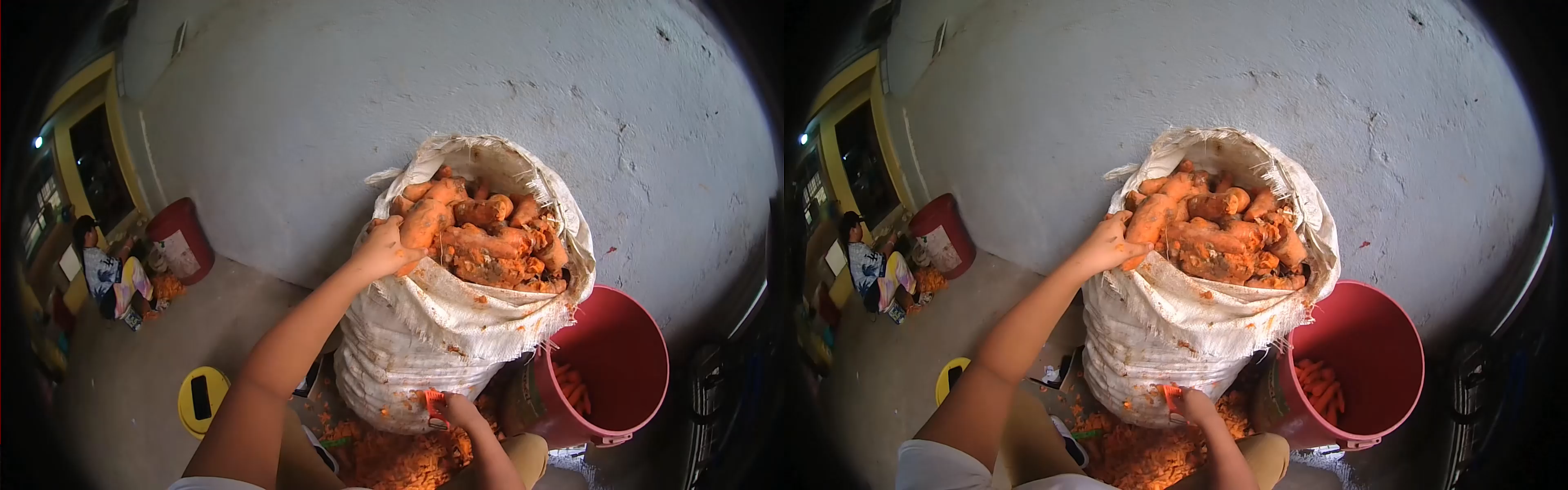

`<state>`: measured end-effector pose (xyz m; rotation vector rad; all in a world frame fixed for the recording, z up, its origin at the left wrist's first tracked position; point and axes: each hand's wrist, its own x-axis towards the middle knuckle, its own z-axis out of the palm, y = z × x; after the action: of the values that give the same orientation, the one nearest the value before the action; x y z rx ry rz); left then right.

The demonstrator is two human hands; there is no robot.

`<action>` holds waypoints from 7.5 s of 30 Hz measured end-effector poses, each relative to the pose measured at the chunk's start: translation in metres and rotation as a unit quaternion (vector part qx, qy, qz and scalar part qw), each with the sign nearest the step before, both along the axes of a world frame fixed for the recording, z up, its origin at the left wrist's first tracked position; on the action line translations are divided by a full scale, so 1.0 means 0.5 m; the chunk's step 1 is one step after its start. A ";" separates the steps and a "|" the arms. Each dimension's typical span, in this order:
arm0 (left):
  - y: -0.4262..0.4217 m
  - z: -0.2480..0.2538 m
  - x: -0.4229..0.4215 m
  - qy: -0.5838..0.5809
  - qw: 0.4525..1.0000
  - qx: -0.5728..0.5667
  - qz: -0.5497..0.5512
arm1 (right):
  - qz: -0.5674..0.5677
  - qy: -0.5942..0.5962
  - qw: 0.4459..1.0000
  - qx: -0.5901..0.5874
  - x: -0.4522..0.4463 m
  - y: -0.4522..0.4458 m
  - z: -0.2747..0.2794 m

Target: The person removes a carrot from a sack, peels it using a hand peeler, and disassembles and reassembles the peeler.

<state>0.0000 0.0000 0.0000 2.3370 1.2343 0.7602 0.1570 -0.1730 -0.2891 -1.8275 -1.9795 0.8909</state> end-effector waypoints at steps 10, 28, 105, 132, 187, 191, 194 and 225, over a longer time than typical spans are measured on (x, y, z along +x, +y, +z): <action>-0.027 -0.018 -0.074 -0.312 0.866 -0.367 -0.134 | -0.052 0.022 0.998 0.014 0.014 -0.030 -0.045; -0.337 -0.439 -0.279 -0.445 0.596 -0.654 -0.138 | -0.314 0.493 0.806 0.096 -0.091 -0.133 0.075; -0.507 -0.582 -0.374 -0.503 0.512 -0.672 -0.184 | -0.234 0.361 0.881 0.195 -0.336 -0.196 0.174; -0.521 -0.593 -0.370 -0.405 0.641 -0.633 -0.153 | -0.356 0.340 0.841 0.223 -0.259 -0.153 0.078; -0.535 -0.584 -0.356 -0.224 0.891 -0.381 -0.105 | -0.363 0.414 0.822 0.149 -0.195 -0.168 0.153; -0.542 -0.558 -0.344 -0.307 0.877 -0.350 -0.117 | -0.234 0.405 0.864 0.186 -0.313 -0.182 0.116; -0.543 -0.547 -0.346 -0.264 0.893 -0.352 -0.095 | -0.249 0.296 0.890 0.240 -0.314 -0.176 0.076; -0.542 -0.625 -0.346 -0.385 0.805 -0.451 -0.008 | -0.418 0.578 0.701 0.007 -0.227 -0.195 -0.021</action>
<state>-0.1730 -0.2711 -0.3126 1.0736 0.8794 0.7552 0.0432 -0.2706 -0.2996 -1.2648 -0.3011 1.1792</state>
